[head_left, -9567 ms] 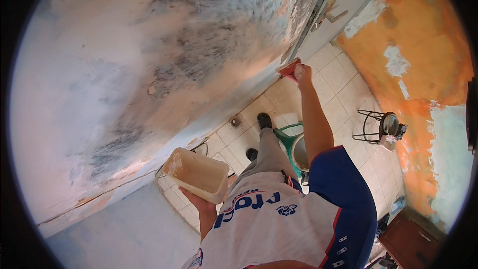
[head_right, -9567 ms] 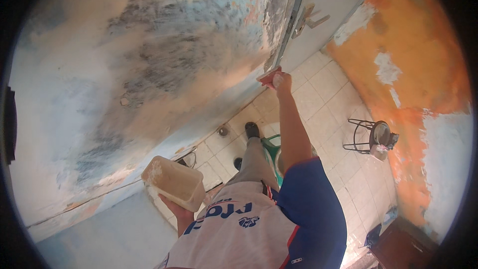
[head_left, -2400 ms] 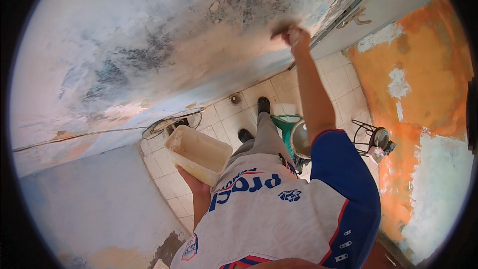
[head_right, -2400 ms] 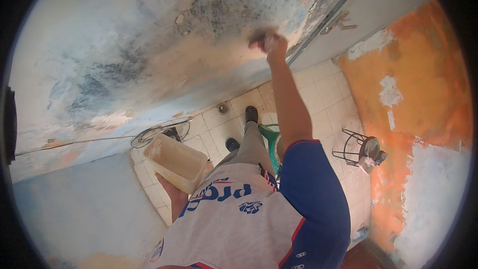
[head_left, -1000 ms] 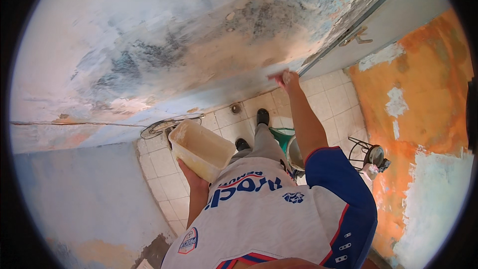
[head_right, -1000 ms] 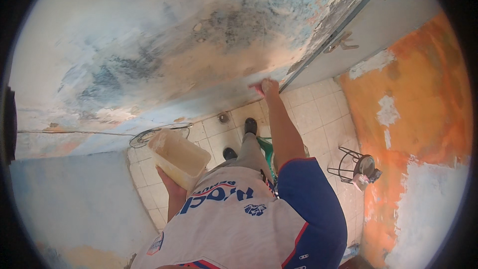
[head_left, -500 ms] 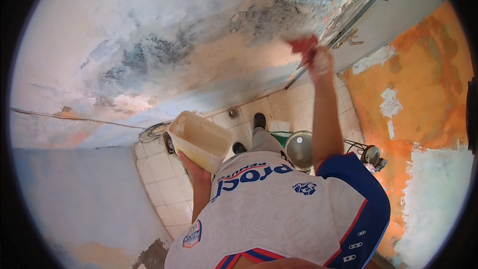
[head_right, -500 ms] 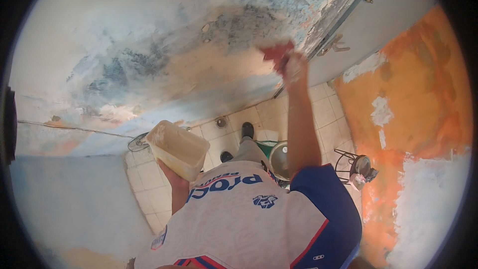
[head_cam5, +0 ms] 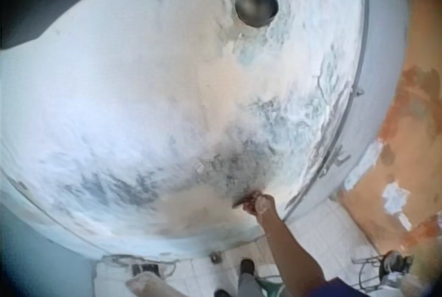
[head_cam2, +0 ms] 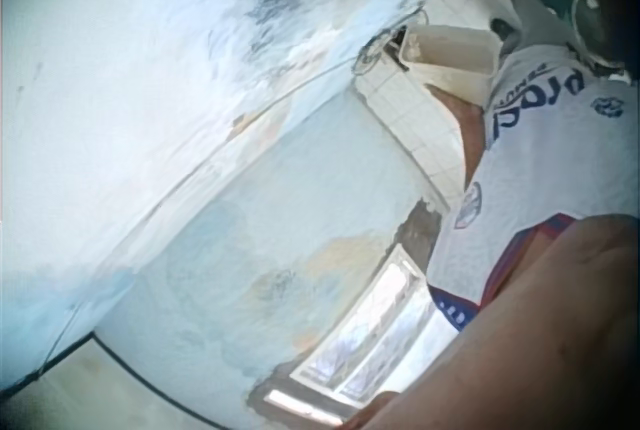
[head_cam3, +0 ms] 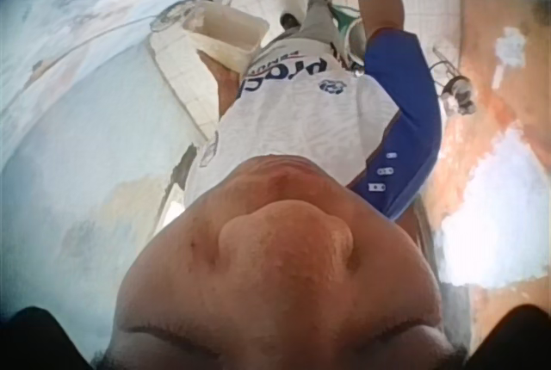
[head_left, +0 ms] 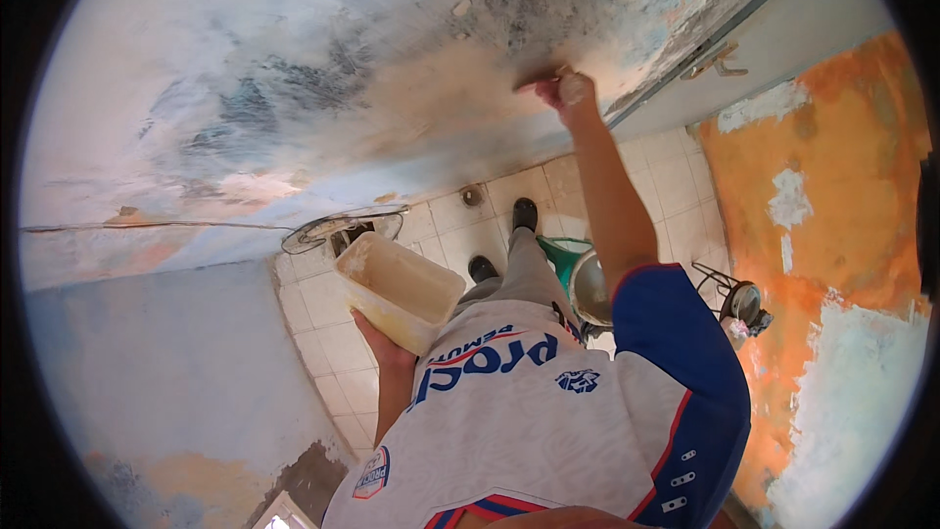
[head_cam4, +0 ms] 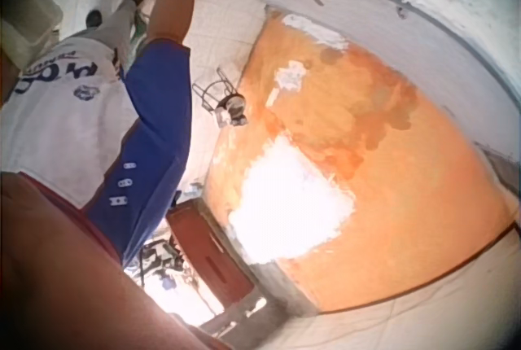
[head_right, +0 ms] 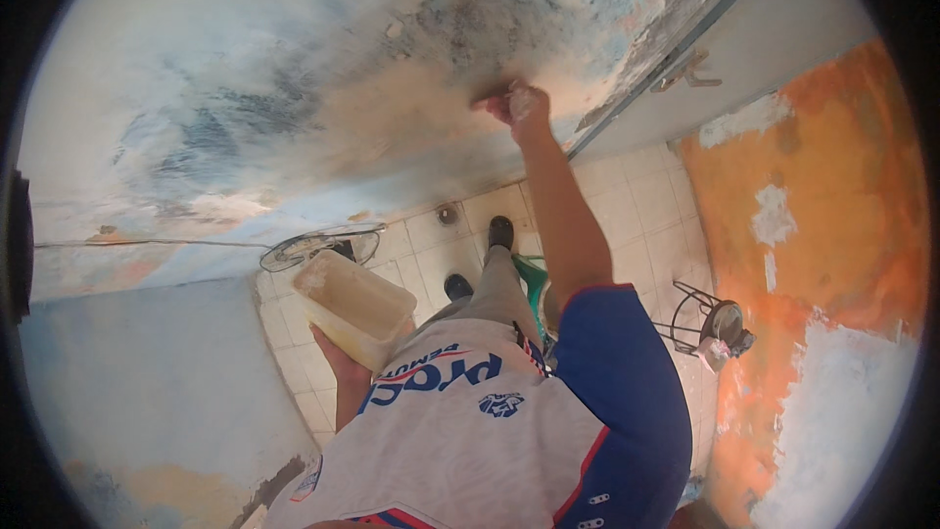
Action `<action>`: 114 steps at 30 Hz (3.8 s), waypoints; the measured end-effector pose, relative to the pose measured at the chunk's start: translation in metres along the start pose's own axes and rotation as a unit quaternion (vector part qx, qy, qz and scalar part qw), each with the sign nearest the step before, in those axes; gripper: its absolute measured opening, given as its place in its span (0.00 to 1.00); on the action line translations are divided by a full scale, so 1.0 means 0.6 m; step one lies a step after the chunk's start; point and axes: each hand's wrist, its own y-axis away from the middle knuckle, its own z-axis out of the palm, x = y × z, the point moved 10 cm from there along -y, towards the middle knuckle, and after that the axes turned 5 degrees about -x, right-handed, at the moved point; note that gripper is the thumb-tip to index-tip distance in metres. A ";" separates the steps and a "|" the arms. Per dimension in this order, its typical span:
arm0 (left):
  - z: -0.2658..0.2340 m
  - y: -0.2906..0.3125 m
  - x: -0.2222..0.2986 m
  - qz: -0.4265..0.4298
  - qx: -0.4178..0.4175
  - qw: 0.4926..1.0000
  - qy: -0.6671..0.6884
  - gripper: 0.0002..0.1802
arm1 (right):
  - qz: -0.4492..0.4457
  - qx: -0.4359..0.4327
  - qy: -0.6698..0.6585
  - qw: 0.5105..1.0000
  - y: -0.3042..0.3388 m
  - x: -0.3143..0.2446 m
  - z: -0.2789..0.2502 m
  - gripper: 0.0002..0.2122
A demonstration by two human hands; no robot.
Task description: The person applies plaster or joint compound to a wall and ceiling area using a red spreader, dipping it into a plastic container for more material.
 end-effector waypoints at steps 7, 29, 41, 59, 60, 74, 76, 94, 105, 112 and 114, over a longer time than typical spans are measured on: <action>0.034 -0.019 -0.011 0.005 -0.052 0.998 0.020 0.40 | 0.038 0.019 0.085 0.995 0.231 -0.209 0.075 0.09; 0.000 -0.012 -0.013 0.011 -0.002 1.000 0.017 0.40 | -0.005 -0.086 0.073 0.994 0.202 -0.041 0.004 0.14; -0.006 -0.012 -0.018 -0.016 0.033 0.999 -0.011 0.40 | -0.058 -0.052 -0.022 0.997 0.071 -0.071 0.041 0.12; 0.026 -0.017 -0.009 0.009 -0.016 1.000 -0.019 0.40 | -0.111 -0.012 0.053 0.992 0.131 -0.268 0.126 0.08; 0.032 -0.013 -0.010 0.007 -0.017 1.000 -0.018 0.40 | -0.114 -0.005 0.046 0.992 0.163 -0.313 0.146 0.07; 0.008 -0.024 -0.026 -0.021 -0.011 1.000 -0.008 0.40 | 0.025 0.052 0.039 0.998 0.009 0.158 -0.155 0.18; -0.002 -0.020 -0.019 -0.015 -0.011 1.000 -0.006 0.40 | -0.008 -0.003 -0.084 0.996 -0.011 0.083 -0.083 0.14; -0.002 -0.020 -0.017 0.000 -0.021 1.000 -0.001 0.39 | 0.052 0.131 0.172 0.975 0.041 0.116 -0.128 0.16; 0.018 -0.023 -0.007 0.034 -0.040 0.998 0.038 0.39 | -0.146 0.061 0.041 0.987 0.251 -0.283 0.116 0.06; 0.000 -0.026 -0.008 0.025 -0.042 0.998 0.033 0.39 | 0.034 0.092 -0.040 0.994 0.106 0.154 -0.148 0.09; 0.000 -0.024 -0.012 0.003 -0.052 0.998 0.033 0.39 | 0.004 0.042 -0.055 0.998 0.056 0.159 -0.143 0.09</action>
